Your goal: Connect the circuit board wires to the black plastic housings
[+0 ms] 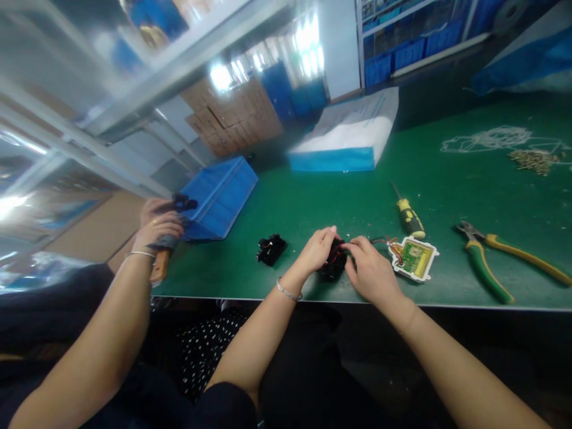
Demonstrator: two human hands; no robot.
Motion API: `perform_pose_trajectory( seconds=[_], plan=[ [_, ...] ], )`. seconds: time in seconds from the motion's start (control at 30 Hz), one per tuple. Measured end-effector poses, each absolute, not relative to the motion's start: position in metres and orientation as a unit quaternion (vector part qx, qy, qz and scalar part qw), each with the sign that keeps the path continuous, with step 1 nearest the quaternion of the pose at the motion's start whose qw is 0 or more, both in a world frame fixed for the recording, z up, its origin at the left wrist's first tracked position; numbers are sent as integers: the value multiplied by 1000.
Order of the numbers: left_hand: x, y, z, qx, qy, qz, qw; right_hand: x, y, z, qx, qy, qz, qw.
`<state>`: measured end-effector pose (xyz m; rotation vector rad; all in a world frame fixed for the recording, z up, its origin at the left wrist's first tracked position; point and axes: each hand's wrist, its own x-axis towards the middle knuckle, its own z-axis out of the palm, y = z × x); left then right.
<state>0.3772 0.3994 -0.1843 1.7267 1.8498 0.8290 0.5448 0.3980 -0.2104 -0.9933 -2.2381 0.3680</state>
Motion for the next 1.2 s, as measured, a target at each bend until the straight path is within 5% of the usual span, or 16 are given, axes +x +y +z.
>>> perform_pose_trajectory(
  seconds=[0.23,0.6,0.93,1.2],
  plan=[
    [375,394,-181,639,713,255,137,548,396,-216,-401,-882,58,240],
    [378,394,-177,739,641,179,-107,552,350,-213,-312,-900,15,305],
    [397,391,-172,683,706,173,-76,548,354,-214,-385,-888,59,245],
    [391,400,-172,670,713,206,-18,578,353,-207,-279,-895,91,337]
  ],
)
